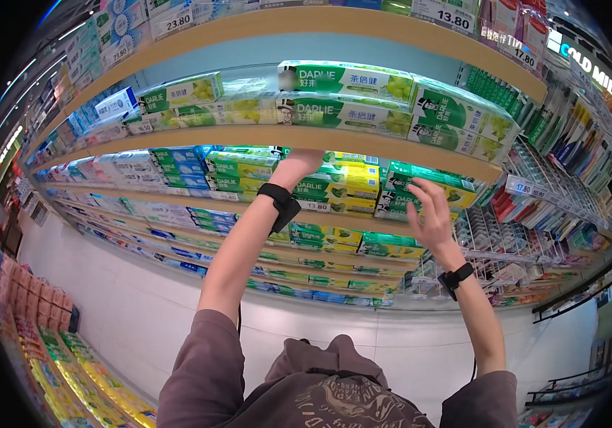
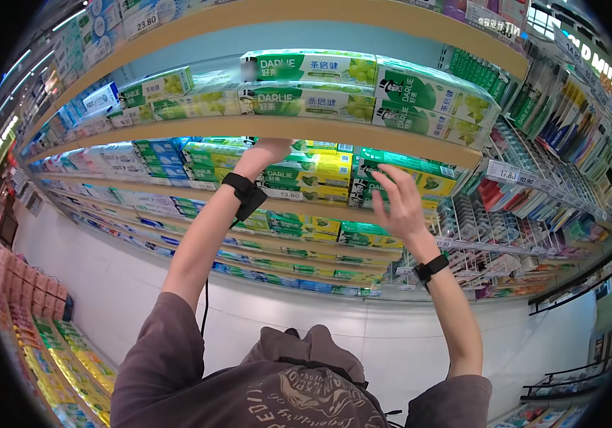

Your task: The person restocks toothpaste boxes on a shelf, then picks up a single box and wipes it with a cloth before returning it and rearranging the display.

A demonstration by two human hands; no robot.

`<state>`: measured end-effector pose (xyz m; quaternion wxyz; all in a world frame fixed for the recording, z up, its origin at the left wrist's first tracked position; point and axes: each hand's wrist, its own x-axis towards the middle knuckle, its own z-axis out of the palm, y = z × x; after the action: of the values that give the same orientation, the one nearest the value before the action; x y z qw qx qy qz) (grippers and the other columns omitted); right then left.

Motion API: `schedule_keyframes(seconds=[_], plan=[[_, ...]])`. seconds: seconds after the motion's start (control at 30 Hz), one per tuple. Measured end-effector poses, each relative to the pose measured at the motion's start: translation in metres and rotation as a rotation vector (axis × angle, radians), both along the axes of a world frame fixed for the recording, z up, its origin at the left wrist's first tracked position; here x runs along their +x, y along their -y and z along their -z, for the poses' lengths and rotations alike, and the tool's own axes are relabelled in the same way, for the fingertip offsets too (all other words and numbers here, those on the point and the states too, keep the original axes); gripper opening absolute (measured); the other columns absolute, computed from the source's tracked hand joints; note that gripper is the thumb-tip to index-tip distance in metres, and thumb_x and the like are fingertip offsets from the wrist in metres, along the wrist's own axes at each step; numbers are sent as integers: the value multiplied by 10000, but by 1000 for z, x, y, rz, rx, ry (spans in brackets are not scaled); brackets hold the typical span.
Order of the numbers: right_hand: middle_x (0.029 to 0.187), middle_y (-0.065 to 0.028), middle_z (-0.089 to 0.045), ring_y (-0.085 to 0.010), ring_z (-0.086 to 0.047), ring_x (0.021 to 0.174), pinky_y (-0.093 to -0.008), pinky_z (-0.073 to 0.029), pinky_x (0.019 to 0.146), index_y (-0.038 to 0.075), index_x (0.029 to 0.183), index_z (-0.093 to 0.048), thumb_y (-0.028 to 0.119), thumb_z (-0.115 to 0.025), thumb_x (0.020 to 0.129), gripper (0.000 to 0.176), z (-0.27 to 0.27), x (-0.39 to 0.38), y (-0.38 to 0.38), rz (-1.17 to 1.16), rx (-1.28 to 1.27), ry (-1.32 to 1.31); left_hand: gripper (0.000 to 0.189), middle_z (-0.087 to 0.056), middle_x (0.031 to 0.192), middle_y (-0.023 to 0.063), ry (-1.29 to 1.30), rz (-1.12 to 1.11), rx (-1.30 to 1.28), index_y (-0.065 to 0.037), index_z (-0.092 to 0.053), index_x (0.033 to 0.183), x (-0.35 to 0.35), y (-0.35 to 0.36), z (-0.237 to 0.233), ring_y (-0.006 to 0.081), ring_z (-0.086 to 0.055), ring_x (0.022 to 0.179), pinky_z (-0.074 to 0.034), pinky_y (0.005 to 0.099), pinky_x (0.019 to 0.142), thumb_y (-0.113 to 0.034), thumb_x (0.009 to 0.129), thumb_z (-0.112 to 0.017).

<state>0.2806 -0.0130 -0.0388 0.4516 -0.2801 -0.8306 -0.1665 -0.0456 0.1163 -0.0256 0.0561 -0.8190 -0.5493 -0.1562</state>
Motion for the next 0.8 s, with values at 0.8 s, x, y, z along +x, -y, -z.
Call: schedule_keyframes(seconds=[0.8], plan=[[1163,-304,-639,-397,-621,1043,-443,-459,914,-131,1341,-497,599,-414,1031,798,4,-150,-87,276,-1125,-386,322,-661,1188,208,61,21,-77,-56,-629,1261,-5,24,-6,385,-646,1074,-535,490,877,-97,983,-470]])
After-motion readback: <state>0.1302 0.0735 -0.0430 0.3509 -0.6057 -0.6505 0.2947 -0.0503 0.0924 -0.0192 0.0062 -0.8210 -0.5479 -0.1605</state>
